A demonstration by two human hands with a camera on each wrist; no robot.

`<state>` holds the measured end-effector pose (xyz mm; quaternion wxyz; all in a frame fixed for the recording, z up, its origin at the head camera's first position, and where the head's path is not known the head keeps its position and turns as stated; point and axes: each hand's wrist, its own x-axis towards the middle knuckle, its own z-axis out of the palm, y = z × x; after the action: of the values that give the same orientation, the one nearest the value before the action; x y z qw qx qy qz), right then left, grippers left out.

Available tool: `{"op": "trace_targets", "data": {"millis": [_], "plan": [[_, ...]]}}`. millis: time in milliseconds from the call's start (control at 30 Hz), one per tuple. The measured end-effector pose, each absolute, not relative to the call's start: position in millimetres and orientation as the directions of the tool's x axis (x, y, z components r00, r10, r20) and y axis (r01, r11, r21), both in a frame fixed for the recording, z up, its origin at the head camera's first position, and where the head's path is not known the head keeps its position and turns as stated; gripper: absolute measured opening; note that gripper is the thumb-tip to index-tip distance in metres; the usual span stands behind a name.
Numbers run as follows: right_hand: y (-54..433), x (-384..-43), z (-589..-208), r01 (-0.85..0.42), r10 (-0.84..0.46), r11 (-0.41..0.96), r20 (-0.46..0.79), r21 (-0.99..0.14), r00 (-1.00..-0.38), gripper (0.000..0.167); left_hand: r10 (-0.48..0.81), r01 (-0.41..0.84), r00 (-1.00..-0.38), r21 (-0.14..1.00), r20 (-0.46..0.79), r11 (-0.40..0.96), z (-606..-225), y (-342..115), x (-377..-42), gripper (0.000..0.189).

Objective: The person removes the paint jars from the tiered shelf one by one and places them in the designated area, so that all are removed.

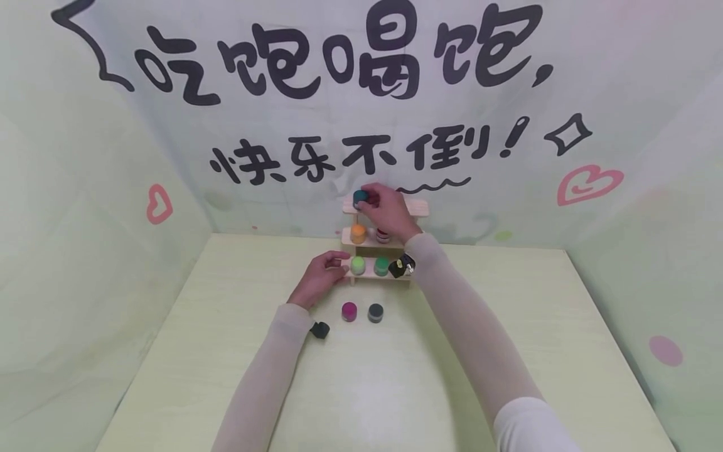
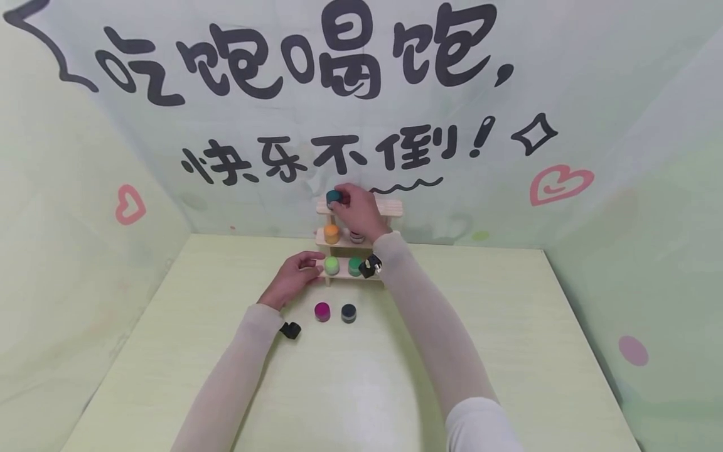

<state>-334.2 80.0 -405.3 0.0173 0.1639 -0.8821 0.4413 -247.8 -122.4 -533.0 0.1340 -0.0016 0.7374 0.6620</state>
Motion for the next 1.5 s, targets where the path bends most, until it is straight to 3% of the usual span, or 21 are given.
{"op": "trace_targets", "data": {"millis": [733,1500], "plan": [[101.6,-289.4,-405.2,-0.285,-0.237,0.453,0.194,-0.845,-0.952,0.043,0.164,-0.190,-0.963,0.971,-0.213,0.144,-533.7,-122.3,-247.6,0.031],[132.9,-241.5,-439.0,-0.338,-0.262,0.393,0.249,-0.855,-0.933,0.040,0.161,-0.192,-0.963,0.971,-0.214,0.141,-532.9,-120.6,-248.0,0.032]]}}
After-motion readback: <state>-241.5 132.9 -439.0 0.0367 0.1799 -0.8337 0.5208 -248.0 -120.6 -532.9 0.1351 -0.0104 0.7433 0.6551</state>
